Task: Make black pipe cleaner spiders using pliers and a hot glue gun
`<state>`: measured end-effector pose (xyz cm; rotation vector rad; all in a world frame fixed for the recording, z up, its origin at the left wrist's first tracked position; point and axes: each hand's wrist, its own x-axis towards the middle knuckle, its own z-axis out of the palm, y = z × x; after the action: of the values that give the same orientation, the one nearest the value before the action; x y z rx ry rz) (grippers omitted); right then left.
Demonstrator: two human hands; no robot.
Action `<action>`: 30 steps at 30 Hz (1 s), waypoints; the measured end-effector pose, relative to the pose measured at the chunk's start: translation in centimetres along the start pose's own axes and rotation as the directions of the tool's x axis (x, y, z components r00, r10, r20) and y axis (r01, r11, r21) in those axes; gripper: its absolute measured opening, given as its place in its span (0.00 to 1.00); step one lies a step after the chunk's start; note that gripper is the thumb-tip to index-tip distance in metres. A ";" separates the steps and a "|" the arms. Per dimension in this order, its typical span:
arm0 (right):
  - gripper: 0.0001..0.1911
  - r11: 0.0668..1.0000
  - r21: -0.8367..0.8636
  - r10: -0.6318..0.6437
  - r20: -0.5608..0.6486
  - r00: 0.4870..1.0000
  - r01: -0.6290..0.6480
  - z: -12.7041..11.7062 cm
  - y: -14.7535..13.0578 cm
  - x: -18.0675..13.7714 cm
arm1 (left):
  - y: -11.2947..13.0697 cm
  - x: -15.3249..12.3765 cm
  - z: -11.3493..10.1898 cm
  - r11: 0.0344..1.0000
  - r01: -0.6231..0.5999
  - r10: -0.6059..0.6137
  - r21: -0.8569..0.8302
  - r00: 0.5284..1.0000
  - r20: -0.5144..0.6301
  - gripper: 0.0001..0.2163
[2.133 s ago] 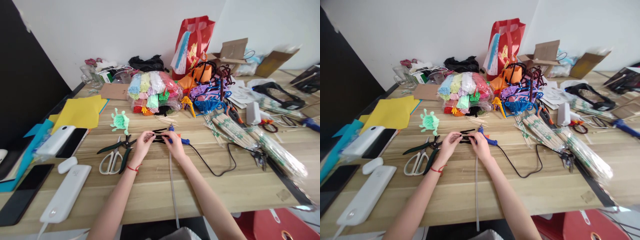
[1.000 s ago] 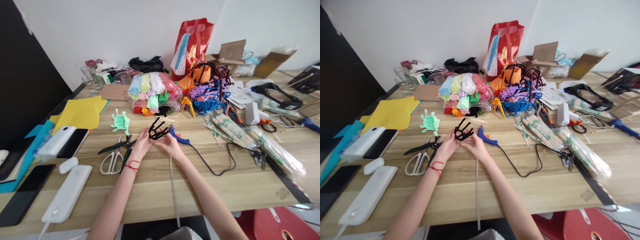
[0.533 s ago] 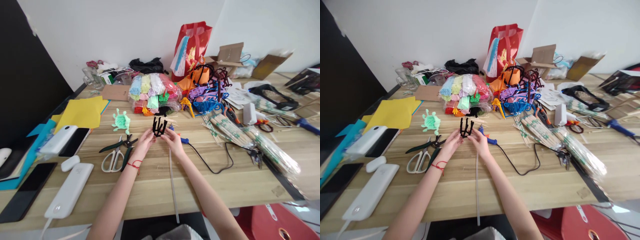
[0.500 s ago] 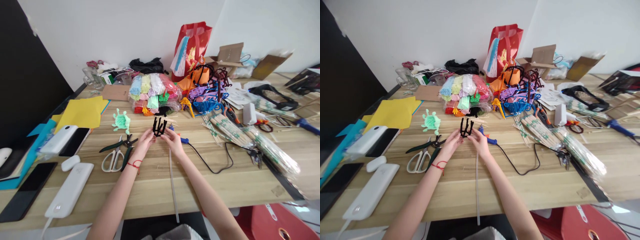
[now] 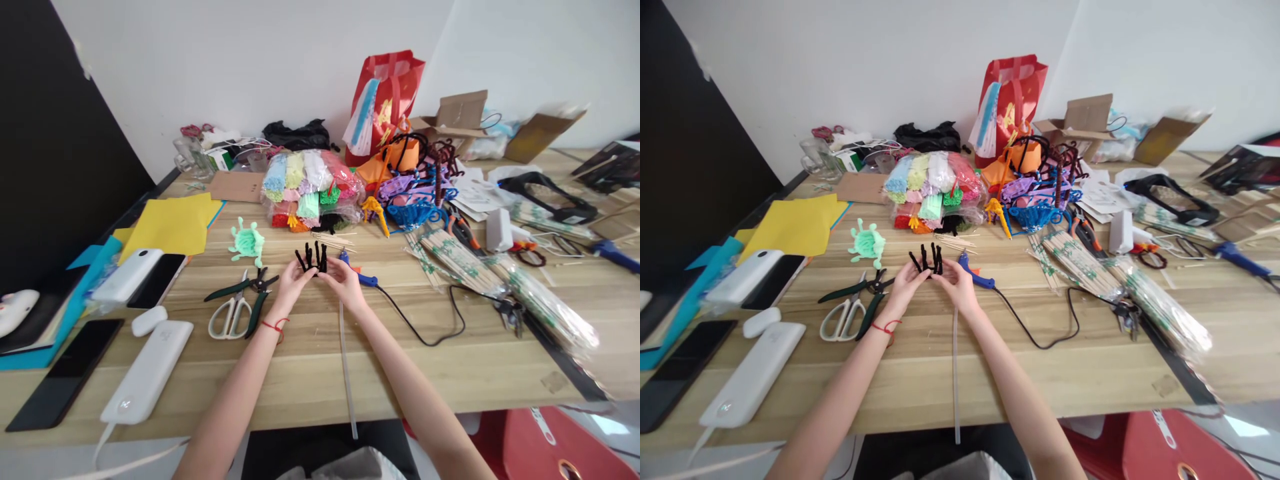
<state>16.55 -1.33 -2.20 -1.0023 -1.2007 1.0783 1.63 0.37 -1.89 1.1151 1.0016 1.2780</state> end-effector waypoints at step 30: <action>0.18 0.998 0.034 0.049 0.072 0.996 -0.052 0.1 -1.3 0.1 | 0.0 -0.3 -0.5 0.993 0.117 -0.109 -0.016 0.957 0.270 0.24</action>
<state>16.58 -1.53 -0.93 -0.9784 -1.2146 1.1794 1.15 0.15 -2.04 1.1551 0.8258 1.0154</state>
